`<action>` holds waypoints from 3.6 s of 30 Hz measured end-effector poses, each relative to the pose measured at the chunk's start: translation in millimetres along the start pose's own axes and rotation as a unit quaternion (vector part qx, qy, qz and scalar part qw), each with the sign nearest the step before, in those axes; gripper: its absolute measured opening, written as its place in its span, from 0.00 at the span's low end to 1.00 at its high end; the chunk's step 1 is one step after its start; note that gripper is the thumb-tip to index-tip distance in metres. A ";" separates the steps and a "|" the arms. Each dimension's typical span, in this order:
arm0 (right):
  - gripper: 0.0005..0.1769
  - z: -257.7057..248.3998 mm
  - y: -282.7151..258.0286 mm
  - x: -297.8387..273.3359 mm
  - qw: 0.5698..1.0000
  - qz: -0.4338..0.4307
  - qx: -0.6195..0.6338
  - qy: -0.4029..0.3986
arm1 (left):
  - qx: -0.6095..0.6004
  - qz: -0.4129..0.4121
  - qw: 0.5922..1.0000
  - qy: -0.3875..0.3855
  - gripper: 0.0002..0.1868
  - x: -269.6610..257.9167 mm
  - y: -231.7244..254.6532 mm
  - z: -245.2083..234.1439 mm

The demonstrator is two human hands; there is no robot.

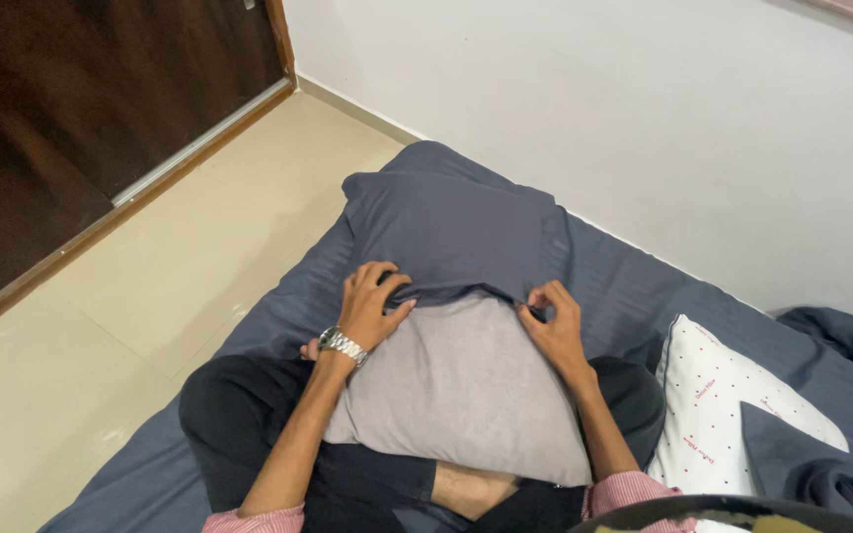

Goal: The person sits cross-legged on a bed and inserts a pillow into a blue pillowcase. They align the corners, pull the case over the pillow, and smooth the fabric to fit snugly.

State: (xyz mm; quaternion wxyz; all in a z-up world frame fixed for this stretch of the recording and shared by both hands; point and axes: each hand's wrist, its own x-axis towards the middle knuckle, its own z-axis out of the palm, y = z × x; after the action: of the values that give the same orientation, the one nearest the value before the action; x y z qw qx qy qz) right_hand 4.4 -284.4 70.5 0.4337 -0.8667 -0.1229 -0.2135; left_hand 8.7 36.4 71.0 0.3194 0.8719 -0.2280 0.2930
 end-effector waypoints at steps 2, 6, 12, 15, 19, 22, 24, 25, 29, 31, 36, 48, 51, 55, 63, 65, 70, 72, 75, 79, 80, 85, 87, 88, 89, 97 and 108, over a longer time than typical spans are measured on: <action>0.12 10.7 -29.7 -2.9 0.997 -0.062 -0.038 0.005 | 0.038 -0.035 0.998 -0.033 0.13 -1.5 -2.5 24.2; 0.21 25.9 -64.2 8.5 0.981 -0.145 -0.127 0.023 | 0.107 -0.010 0.994 -0.032 0.12 -5.9 -27.6 61.3; 0.15 40.0 -18.4 24.0 0.968 -0.174 -0.169 -0.063 | 0.081 0.013 0.997 0.011 0.11 -13.0 -38.0 62.2; 0.13 43.5 4.9 11.7 0.965 -0.181 -0.190 -0.019 | 0.103 -0.053 0.992 -0.040 0.06 -12.0 -32.8 36.2; 0.16 40.6 5.2 7.1 0.956 -0.183 -0.231 0.001 | 0.068 -0.064 0.991 -0.098 0.15 -10.2 -22.8 16.5; 0.21 45.6 -11.6 26.5 0.948 -0.157 -0.276 -0.027 | 0.094 -0.036 0.987 -0.123 0.20 -5.0 -16.7 32.1; 0.26 56.7 -25.2 39.5 0.942 -0.156 -0.292 -0.046 | 0.151 -0.005 0.981 -0.121 0.25 -0.9 -14.7 47.0; 0.26 62.4 -29.5 45.0 0.942 -0.172 -0.286 -0.041 | 0.170 0.004 0.978 -0.121 0.27 2.4 -14.7 55.2; 0.27 83.3 -28.6 62.6 0.938 -0.185 -0.288 -0.046 | 0.094 -0.017 0.983 -0.160 0.32 18.9 -18.0 72.1; 0.26 93.8 -20.8 66.9 0.937 -0.169 -0.300 -0.052 | 0.028 -0.066 0.980 -0.186 0.32 25.9 -18.4 72.1; 0.24 97.9 -6.9 66.2 0.939 -0.161 -0.302 -0.026 | 0.096 -0.167 0.968 -0.163 0.33 37.2 0.4 83.4; 0.37 53.3 -10.4 46.6 0.910 -0.163 -0.338 -0.173 | 0.174 -0.002 0.984 -0.044 0.26 25.7 3.7 96.7; 0.39 54.8 -12.9 48.6 0.913 -0.156 -0.334 -0.172 | 0.211 0.025 0.977 -0.009 0.19 26.0 6.4 104.8; 0.35 65.2 5.6 52.8 0.933 -0.163 -0.289 -0.139 | 0.192 -0.023 0.980 -0.037 0.20 33.3 0.1 111.4; 0.17 59.1 -14.5 42.2 0.999 0.010 -0.015 0.049 | 0.263 -0.079 0.958 -0.079 0.13 38.8 -1.2 137.0; 0.23 54.2 -28.6 45.9 0.999 0.003 -0.015 0.047 | 0.237 -0.089 0.961 -0.114 0.18 44.8 0.1 133.0; 0.33 71.7 -49.5 43.0 0.979 -0.117 -0.161 -0.033 | 0.095 -0.011 0.995 -0.023 0.29 49.4 8.7 114.0; 0.29 81.6 -38.2 47.1 0.983 -0.061 -0.175 0.002 | 0.089 0.040 0.995 0.021 0.30 46.0 12.9 113.7; 0.23 86.5 -21.7 52.4 0.981 -0.048 -0.189 0.007 | 0.131 0.092 0.986 0.055 0.25 44.6 16.8 121.5; 0.25 83.1 -31.2 55.8 0.978 -0.070 -0.197 -0.021 | 0.108 0.052 0.992 0.045 0.23 42.7 17.8 118.0; 0.26 79.2 -36.0 53.3 0.980 -0.089 -0.174 -0.025 | 0.092 0.036 0.994 0.042 0.25 42.9 18.5 116.6; 0.29 76.5 -32.5 45.0 0.978 -0.121 -0.168 -0.009 | 0.046 0.033 0.998 0.042 0.25 40.9 18.0 119.3; 0.28 76.8 -18.1 47.7 0.974 -0.081 -0.211 0.018 | 0.052 0.064 0.995 0.047 0.22 36.9 17.0 124.6; 0.26 78.4 -11.7 48.3 0.971 -0.055 -0.234 0.016 | 0.069 0.069 0.994 0.045 0.19 34.8 16.6 127.9; 0.25 79.2 -6.4 50.0 0.965 -0.030 -0.258 0.015 | 0.085 0.074 0.993 0.044 0.16 34.3 16.3 131.8; 0.23 54.6 2.0 34.5 0.961 -0.183 -0.095 0.182 | 0.096 0.079 0.991 0.056 0.11 29.3 24.1 120.5; 0.32 0.8 41.6 10.2 0.949 -0.122 -0.291 -0.022 | 0.110 0.056 0.988 0.088 0.14 14.1 8.0 128.2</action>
State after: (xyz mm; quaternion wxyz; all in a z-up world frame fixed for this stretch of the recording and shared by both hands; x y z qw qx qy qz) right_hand 30.1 -308.1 45.9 0.1309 -0.9381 -0.1699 -0.2718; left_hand 61.2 -60.6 3.6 0.2235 0.8582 -0.2144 0.4093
